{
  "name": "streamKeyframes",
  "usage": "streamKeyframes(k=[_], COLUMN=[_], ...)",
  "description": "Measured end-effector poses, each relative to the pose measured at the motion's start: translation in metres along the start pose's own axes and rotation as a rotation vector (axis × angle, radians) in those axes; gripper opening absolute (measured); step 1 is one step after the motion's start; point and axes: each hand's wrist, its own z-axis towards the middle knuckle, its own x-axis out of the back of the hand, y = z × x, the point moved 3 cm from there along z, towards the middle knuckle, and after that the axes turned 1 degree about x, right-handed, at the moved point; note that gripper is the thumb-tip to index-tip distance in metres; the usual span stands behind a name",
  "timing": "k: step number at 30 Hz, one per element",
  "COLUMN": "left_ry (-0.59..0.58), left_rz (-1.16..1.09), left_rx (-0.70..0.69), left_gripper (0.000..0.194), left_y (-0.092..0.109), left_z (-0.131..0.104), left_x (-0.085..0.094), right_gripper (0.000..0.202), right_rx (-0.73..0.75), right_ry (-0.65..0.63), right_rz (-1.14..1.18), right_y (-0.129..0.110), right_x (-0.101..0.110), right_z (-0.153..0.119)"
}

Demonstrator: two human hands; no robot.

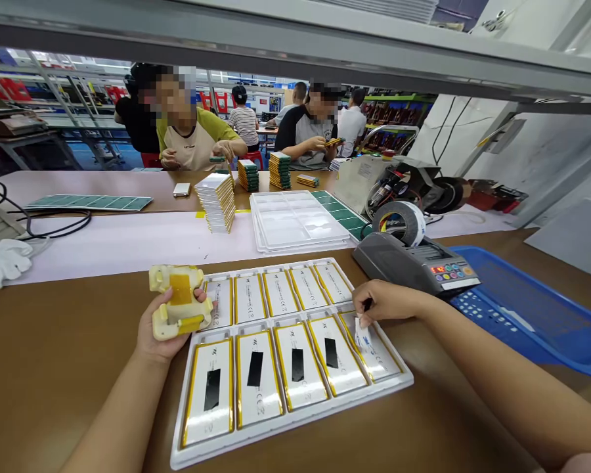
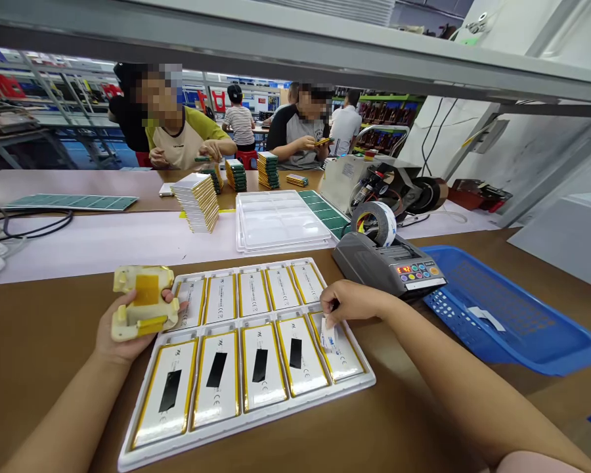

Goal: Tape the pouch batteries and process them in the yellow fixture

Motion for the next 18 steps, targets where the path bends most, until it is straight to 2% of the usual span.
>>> streamKeyframes(k=[2,4,10,13,15,18], left_ry=[-0.015,-0.006,0.044,0.069,0.059,0.033], left_rz=[-0.002,0.004,-0.070,-0.105,-0.102,-0.095], left_rx=[-0.004,0.010,0.049,0.108,0.100,0.063], left_gripper=[0.031,0.031,0.029,0.027,0.025,0.022], left_y=[0.000,0.000,0.001,0.001,0.001,0.002], left_z=[0.000,0.001,0.000,-0.005,-0.007,-0.010], left_x=[-0.001,0.001,0.010,0.012,0.011,0.011], right_gripper=[0.018,0.015,0.014,0.011,0.011,0.013], right_rx=[-0.065,-0.071,-0.042,-0.053,-0.068,-0.027], right_ry=[0.075,0.092,-0.024,-0.003,0.038,0.106], right_rz=[-0.181,-0.261,-0.107,-0.035,-0.022,-0.074], right_y=[0.009,0.013,0.025,0.029,0.022,-0.005], right_x=[0.008,0.010,-0.005,-0.015,-0.020,-0.017], right_z=[-0.003,-0.002,0.000,0.002,0.002,-0.013])
